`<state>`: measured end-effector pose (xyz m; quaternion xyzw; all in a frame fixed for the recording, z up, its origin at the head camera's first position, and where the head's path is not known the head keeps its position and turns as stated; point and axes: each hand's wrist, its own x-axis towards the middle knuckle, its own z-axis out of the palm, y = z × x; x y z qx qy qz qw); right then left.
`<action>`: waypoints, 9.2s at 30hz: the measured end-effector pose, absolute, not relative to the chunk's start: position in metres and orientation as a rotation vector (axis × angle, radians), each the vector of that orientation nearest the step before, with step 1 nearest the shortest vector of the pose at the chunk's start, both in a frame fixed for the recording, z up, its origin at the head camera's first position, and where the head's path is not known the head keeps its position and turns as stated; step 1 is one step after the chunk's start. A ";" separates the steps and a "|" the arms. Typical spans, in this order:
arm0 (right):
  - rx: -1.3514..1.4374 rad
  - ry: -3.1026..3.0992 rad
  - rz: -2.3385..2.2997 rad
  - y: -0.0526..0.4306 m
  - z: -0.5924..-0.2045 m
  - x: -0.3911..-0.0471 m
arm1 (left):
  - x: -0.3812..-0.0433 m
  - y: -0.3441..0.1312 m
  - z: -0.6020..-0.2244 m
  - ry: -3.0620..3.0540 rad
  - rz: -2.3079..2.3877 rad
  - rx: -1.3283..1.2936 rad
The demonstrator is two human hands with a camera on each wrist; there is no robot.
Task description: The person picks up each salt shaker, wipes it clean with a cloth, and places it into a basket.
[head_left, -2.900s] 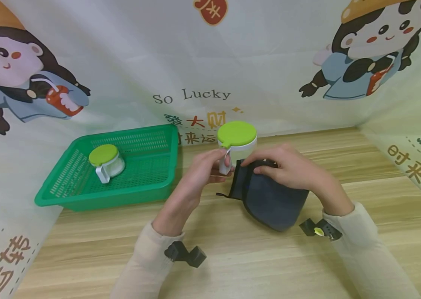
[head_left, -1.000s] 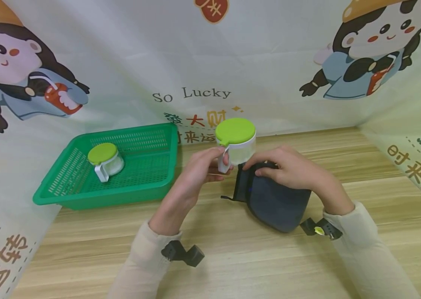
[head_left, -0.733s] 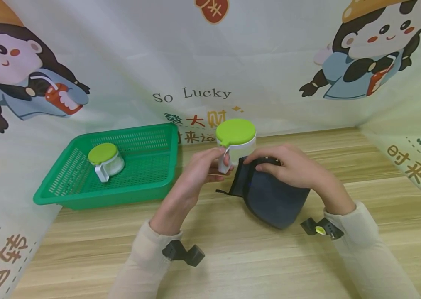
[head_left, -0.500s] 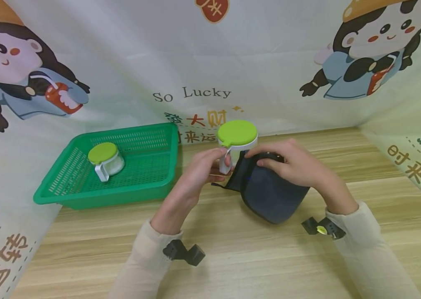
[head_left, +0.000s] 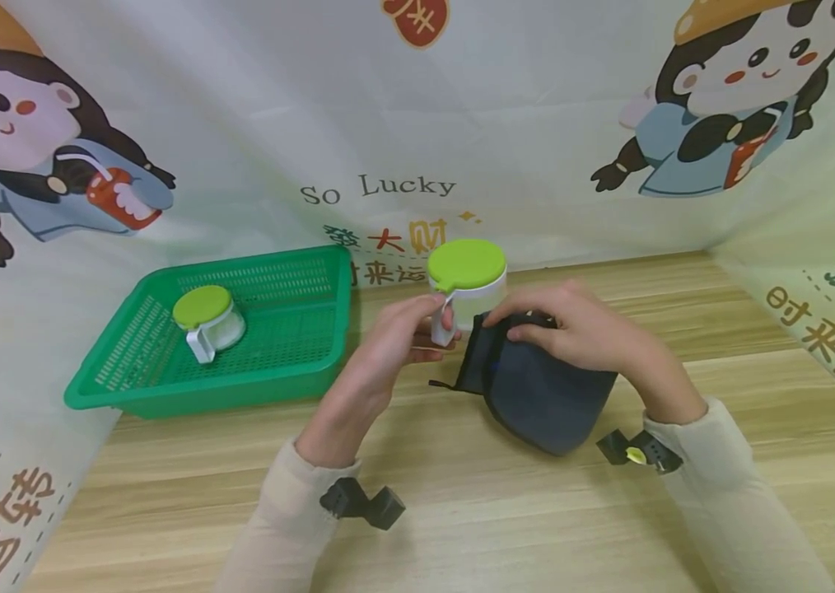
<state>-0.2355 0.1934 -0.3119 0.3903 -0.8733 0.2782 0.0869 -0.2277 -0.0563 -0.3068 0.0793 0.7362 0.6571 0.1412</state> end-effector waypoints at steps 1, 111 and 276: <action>1.165 -2.612 0.822 0.193 -0.312 -0.235 | -0.227 -0.057 -0.307 2.123 1.900 0.232; 1.176 -2.672 0.874 0.194 -0.316 -0.237 | -0.227 -0.060 -0.306 2.103 1.922 0.234; 0.511 -2.554 0.988 0.187 -0.309 -0.231 | -0.226 -0.058 -0.306 2.156 1.902 0.219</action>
